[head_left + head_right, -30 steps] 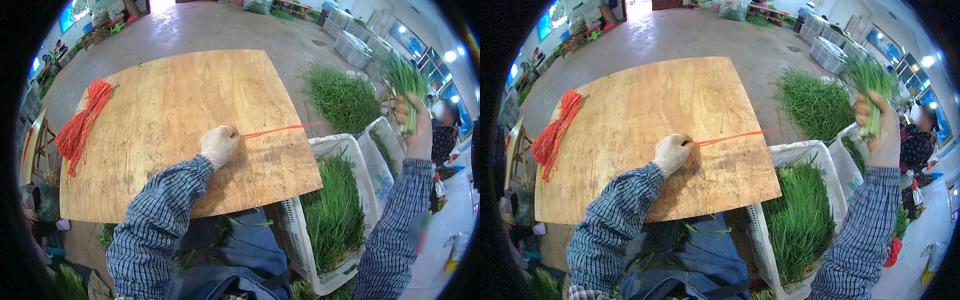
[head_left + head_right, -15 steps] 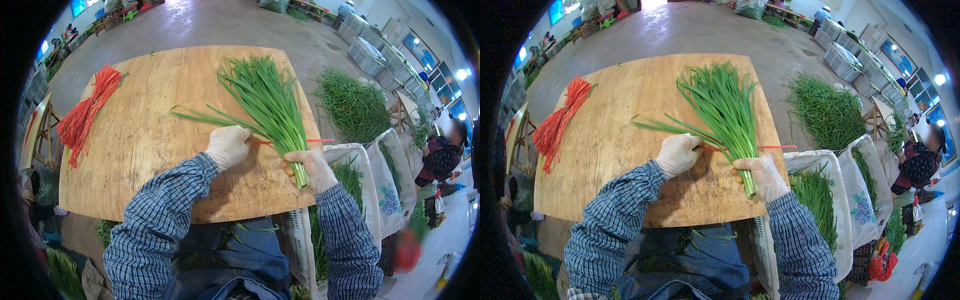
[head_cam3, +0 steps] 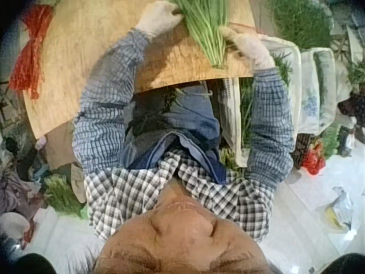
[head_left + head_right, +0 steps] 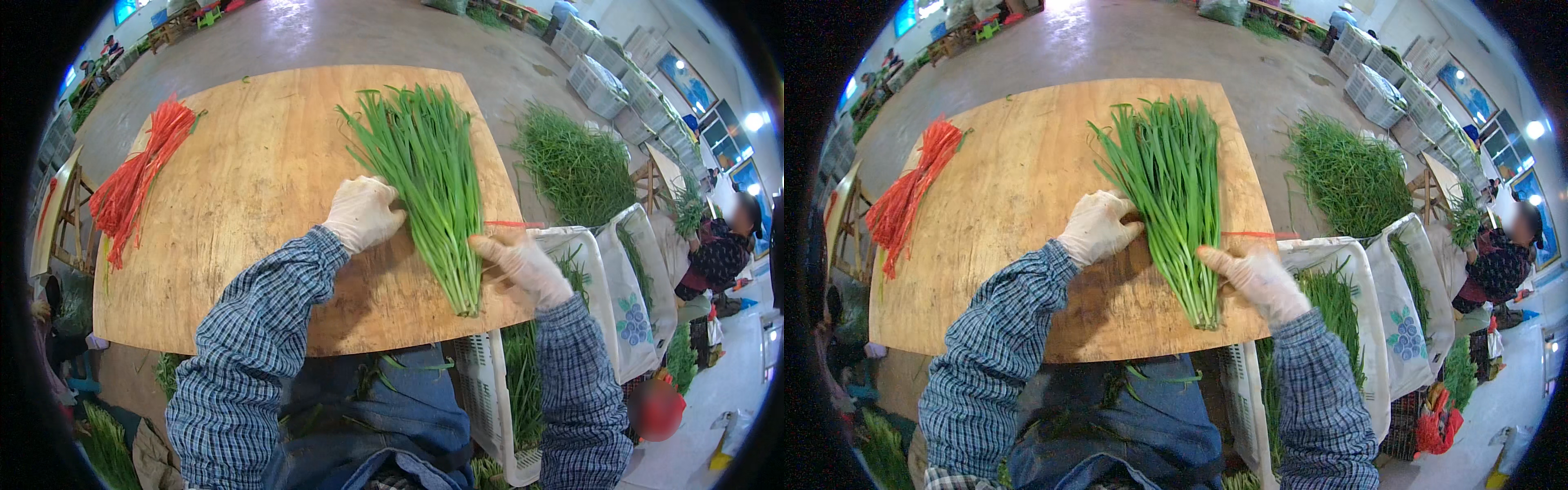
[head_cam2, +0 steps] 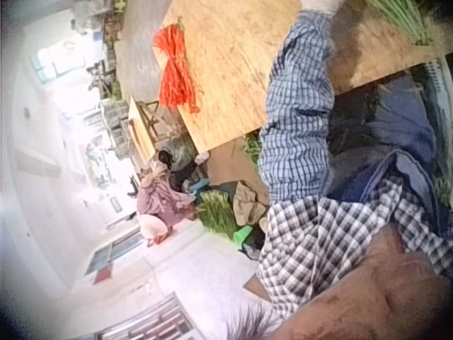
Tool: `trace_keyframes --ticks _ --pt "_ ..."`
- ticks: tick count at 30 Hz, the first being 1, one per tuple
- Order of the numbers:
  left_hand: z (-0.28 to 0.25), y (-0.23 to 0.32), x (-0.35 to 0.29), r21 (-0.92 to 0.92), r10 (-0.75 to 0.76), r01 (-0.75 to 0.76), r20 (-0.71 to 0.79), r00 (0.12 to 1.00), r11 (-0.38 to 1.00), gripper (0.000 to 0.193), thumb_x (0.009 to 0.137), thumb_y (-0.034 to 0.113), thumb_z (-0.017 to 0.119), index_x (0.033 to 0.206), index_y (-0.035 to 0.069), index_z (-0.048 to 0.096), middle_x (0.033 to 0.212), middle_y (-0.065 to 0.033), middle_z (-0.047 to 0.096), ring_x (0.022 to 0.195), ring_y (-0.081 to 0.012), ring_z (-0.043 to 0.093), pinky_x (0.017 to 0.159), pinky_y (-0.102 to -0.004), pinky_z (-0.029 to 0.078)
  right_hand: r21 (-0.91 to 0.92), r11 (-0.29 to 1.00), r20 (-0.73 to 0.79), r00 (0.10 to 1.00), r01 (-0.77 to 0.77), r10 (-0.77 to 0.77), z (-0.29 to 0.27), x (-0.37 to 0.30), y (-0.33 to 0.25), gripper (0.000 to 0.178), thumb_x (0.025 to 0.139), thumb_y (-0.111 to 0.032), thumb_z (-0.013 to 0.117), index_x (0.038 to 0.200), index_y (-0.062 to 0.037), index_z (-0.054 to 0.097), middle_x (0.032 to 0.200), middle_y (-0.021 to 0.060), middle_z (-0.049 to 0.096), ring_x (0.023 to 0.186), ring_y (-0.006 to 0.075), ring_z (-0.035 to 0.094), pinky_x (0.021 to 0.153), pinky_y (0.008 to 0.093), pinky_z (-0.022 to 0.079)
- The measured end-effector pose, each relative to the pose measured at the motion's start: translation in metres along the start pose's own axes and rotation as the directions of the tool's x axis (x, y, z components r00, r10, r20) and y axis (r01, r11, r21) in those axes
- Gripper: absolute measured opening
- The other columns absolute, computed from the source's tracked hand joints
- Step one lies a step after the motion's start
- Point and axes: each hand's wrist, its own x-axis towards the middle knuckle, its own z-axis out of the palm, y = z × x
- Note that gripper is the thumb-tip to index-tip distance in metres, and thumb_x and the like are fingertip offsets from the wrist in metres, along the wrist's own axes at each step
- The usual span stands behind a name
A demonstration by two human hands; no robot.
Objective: The person gathers bunches of chives by hand, wraps a red plastic tie around the base to secure them, and places the finished bundles into a plastic crate.
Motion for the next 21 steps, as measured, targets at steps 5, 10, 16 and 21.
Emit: trace_keyframes --ticks 5,10,16,21 --pt "-0.009 0.002 0.003 -0.039 -0.113 0.117 0.089 0.99 0.992 0.035 0.075 0.027 0.062 0.093 -0.002 0.066 0.092 -0.0214 0.061 0.089 -0.0362 0.058 0.078 -0.0424 0.046 0.0 0.997 -0.139 0.987 -0.075 0.074 -0.019 0.02 -0.002 0.05 0.083 -0.041 0.06 0.111 0.0003 0.058 0.096 0.0118 0.063 0.081 0.0156 0.06 0.065 0.0284 0.049" --pt "0.016 0.004 0.017 0.069 0.108 -0.1 -0.124 0.986 0.993 0.022 0.07 0.02 0.055 0.07 -0.001 0.064 0.078 -0.0199 0.061 0.08 -0.0355 0.058 0.071 -0.0437 0.047 -0.02 0.981 -0.16 0.968 0.194 -0.195 0.003 0.065 0.033 0.039 0.085 -0.023 0.058 0.113 0.004 0.057 0.101 0.0112 0.063 0.09 0.0149 0.056 0.078 0.0275 0.045" --pt "0.001 0.002 0.015 0.16 0.079 -0.074 -0.028 0.996 0.984 0.02 0.069 0.017 0.051 0.069 0.001 0.062 0.078 -0.0192 0.061 0.075 -0.0349 0.06 0.069 -0.0454 0.047 -0.153 0.976 -0.221 0.957 0.158 -0.189 0.0 0.064 0.032 0.054 0.082 -0.04 0.059 0.104 0.0096 0.058 0.103 0.0278 0.059 0.099 0.0322 0.058 0.085 0.0363 0.044" --pt "-0.024 -0.008 0.0 0.093 0.013 -0.004 -0.099 0.995 0.996 0.021 0.076 0.016 0.052 0.075 -0.002 0.062 0.08 -0.0208 0.06 0.076 -0.0359 0.059 0.068 -0.042 0.047 0.085 0.969 -0.372 0.909 0.233 -0.186 -0.046 0.001 0.041 0.047 0.086 -0.036 0.057 0.113 0.0041 0.056 0.101 0.0178 0.063 0.092 0.0226 0.061 0.074 0.0304 0.049"
